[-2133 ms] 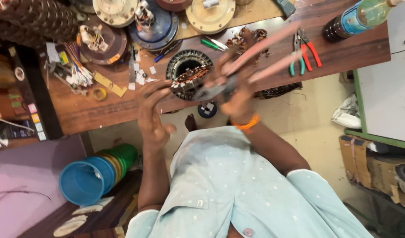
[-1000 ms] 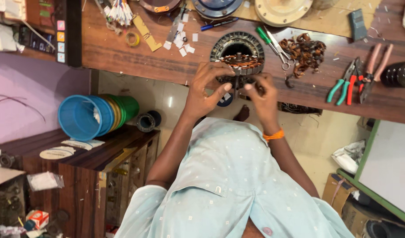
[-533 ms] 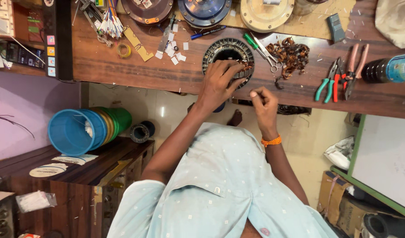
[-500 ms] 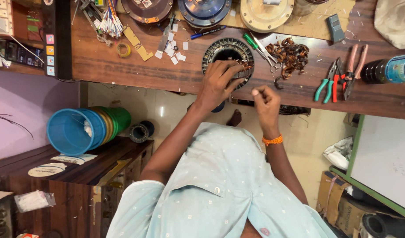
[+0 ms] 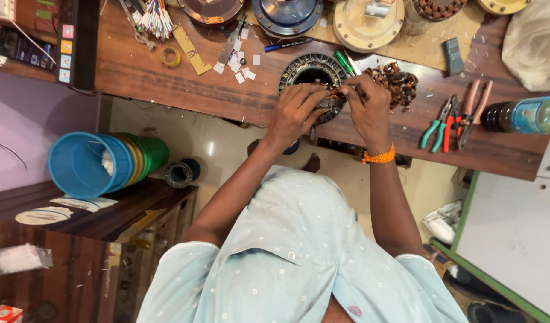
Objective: The person pulls burnt copper windings out of a motor stator on a workbench by hand, working around the stator ring and placing extracted coils on the table. They briefly use pliers to grip and pull a winding, then resume hand extraction.
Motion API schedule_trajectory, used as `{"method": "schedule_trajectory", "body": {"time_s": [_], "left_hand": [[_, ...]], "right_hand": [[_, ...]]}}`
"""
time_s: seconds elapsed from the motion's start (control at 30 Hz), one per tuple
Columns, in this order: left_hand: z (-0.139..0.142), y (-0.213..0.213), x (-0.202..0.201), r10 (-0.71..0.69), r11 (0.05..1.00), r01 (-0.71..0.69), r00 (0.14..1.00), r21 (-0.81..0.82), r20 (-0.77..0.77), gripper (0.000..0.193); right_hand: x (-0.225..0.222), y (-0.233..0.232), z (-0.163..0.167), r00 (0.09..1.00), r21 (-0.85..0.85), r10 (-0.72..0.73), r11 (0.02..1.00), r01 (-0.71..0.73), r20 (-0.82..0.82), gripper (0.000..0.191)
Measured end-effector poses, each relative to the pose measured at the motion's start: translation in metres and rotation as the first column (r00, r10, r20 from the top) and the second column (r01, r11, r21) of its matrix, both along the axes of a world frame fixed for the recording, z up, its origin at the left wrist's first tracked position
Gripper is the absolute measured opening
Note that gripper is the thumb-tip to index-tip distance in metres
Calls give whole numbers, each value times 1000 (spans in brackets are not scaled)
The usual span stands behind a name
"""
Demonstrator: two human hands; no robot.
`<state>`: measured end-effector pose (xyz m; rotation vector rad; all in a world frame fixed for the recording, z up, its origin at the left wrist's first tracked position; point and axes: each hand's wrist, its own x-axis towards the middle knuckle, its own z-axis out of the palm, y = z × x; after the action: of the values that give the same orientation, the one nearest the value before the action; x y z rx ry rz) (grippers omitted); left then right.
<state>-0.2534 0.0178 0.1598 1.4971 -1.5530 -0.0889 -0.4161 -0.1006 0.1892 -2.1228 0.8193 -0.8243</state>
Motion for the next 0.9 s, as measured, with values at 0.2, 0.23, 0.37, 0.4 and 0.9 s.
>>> {"method": "schedule_trajectory", "body": {"time_s": [0.2, 0.23, 0.37, 0.4, 0.9], "left_hand": [[5, -6, 17, -98, 995, 101, 987, 15, -127, 39], [8, -6, 23, -124, 991, 133, 962, 23, -242, 37], [17, -20, 24, 114, 898, 207, 742, 388, -660, 73], [17, -27, 21, 116, 887, 177, 809, 427, -576, 60], [-3, -62, 95, -600, 635, 748, 634, 192, -488, 22]], "right_hand": [[23, -35, -18, 990, -183, 142, 973, -141, -12, 20], [24, -39, -18, 990, -233, 138, 962, -140, -23, 23], [27, -42, -12, 995, -347, 79, 933, -95, -57, 27], [27, -39, -10, 996, -354, 57, 932, -77, -67, 26], [31, 59, 11, 992, 83, -120, 989, 122, -28, 11]]}}
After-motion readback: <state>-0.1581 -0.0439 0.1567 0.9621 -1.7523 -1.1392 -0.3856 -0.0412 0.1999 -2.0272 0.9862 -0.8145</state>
